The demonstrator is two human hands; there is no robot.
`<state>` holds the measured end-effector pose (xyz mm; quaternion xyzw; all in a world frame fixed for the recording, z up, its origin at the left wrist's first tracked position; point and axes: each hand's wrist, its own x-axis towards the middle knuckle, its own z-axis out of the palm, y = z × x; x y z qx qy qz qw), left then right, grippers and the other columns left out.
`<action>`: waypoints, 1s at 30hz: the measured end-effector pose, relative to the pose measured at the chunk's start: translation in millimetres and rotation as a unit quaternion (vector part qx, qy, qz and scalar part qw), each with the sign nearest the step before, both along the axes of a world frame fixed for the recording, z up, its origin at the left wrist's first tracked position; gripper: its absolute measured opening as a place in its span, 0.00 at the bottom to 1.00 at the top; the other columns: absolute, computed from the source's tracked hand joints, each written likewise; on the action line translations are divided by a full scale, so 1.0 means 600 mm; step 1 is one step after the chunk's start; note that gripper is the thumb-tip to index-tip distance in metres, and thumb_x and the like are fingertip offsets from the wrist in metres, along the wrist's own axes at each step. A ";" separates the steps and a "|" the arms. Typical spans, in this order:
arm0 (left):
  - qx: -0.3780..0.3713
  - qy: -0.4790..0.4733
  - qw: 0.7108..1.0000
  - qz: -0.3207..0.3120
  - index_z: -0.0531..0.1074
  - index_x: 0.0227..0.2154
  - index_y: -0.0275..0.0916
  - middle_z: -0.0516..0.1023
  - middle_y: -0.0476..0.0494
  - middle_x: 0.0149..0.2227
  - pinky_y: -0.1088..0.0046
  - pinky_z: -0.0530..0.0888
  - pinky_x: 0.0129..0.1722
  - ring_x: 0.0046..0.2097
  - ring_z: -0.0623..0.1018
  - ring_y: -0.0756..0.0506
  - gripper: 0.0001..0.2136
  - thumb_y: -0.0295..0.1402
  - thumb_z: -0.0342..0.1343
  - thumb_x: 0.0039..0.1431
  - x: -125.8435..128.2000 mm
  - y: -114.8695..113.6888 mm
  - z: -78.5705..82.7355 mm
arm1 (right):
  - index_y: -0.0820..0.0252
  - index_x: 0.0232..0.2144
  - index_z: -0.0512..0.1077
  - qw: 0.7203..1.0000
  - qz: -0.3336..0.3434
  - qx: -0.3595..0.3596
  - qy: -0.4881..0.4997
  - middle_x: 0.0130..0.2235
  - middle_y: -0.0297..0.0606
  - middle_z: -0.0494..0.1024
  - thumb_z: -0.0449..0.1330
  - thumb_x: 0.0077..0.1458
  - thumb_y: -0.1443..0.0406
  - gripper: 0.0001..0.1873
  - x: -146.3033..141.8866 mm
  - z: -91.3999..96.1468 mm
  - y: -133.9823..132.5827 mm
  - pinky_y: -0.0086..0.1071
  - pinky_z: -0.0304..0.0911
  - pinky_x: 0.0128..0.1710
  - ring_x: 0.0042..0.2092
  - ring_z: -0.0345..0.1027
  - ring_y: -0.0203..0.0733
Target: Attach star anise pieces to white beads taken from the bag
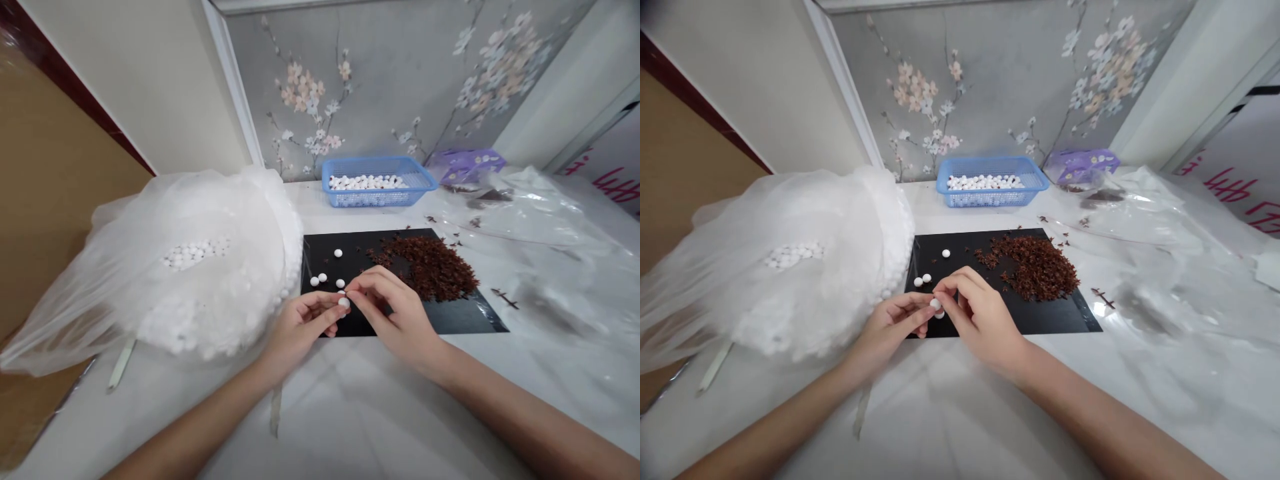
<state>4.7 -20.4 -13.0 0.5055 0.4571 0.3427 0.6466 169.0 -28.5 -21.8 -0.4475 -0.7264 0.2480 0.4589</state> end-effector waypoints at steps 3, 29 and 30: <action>-0.008 -0.003 1.000 -0.003 0.74 0.34 0.35 0.73 0.48 0.30 0.79 0.66 0.28 0.25 0.67 0.56 0.12 0.37 0.60 0.48 0.000 0.002 -0.001 | 0.58 0.32 0.67 1.000 0.016 -0.001 0.000 0.33 0.34 0.66 0.52 0.58 0.67 0.04 0.000 -0.003 0.001 0.24 0.56 0.23 0.25 0.57 0.28; -0.039 -0.041 0.998 0.033 0.77 0.31 0.38 0.75 0.48 0.28 0.80 0.65 0.30 0.28 0.67 0.55 0.08 0.35 0.61 0.47 -0.006 0.005 -0.003 | 0.57 0.39 0.67 0.997 0.058 0.026 -0.033 0.37 0.37 0.67 0.55 0.55 0.65 0.08 0.007 -0.015 0.007 0.25 0.57 0.19 0.21 0.55 0.26; -0.039 -0.043 0.998 0.034 0.77 0.31 0.38 0.75 0.48 0.28 0.79 0.65 0.30 0.28 0.67 0.55 0.08 0.35 0.61 0.47 -0.007 0.005 -0.004 | 0.57 0.38 0.67 0.997 0.060 0.023 -0.033 0.36 0.37 0.67 0.55 0.55 0.65 0.07 0.007 -0.014 0.008 0.25 0.57 0.19 0.21 0.55 0.26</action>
